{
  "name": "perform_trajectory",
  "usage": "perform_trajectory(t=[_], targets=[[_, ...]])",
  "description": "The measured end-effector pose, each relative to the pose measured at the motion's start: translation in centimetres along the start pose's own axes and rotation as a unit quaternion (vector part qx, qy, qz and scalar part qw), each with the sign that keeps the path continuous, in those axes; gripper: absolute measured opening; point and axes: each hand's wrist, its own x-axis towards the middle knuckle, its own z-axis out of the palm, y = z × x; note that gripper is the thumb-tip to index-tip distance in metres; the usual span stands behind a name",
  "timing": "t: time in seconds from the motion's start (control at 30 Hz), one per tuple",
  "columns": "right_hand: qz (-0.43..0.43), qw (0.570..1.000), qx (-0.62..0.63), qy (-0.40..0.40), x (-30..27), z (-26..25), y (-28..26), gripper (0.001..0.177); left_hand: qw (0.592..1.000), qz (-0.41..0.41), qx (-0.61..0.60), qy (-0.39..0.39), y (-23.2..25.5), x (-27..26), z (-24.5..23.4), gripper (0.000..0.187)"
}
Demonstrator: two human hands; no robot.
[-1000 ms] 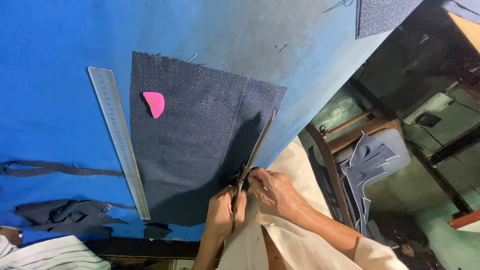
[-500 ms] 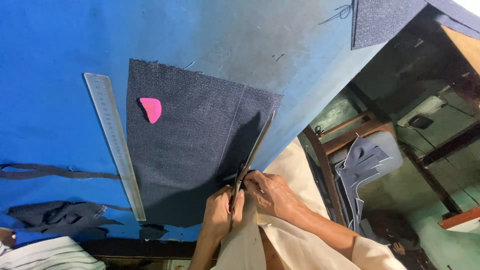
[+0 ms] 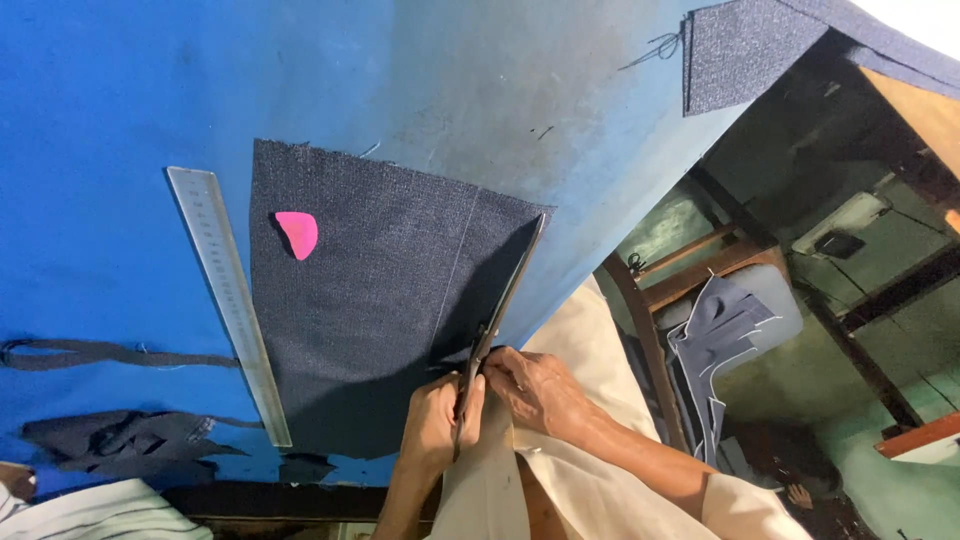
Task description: The person measures and marks a dark fabric piece on a blue table using a metal ruler and pink chalk, then cuts along the marked lines with shears. The person repeats the measuring and cutting process on a second fabric piece, handling the cut pieces and scraps on the table.
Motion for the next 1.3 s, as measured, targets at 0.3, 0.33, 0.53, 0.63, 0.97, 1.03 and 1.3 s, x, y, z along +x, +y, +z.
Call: perform_trajectory(t=[0.3, 0.33, 0.53, 0.63, 0.97, 1.03, 1.3], targets=[[0.024, 1.0, 0.0, -0.015, 0.2, -0.3, -0.7, 0.02, 0.999, 0.044, 0.002, 0.015, 0.9, 0.4, -0.2, 0.045], [0.022, 1.0, 0.0, -0.017, 0.1, -0.2, -0.6, 0.02, 0.999, 0.044, 0.002, 0.018, 0.8, 0.3, -0.2, 0.045], [0.011, 1.0, -0.004, -0.006, 0.1, -0.6, -0.7, 0.016, 0.999, 0.035, 0.001, 0.039, 0.8, 0.1, 0.0, 0.059], [0.04, 0.997, 0.034, -0.05, -0.6, -1.7, 0.6, 0.02, 0.996, 0.065, -0.005, 0.056, -0.1, -0.2, 0.3, 0.056], [0.117, 0.755, 0.569, 0.305, -4.1, -18.5, 8.2, 0.008, 0.97, 0.183, 0.059, 0.146, -4.6, -8.7, 1.7, 0.019], [0.081, 0.766, 0.557, 0.31, -3.8, -20.5, 4.4, 0.012, 0.971, 0.179, 0.023, 0.157, -4.7, -10.1, 1.5, 0.017], [0.024, 0.689, 0.607, 0.395, -4.1, -22.9, -5.5, 0.005, 0.973, -0.031, -0.227, -0.033, 2.0, -11.1, -1.0, 0.027]])
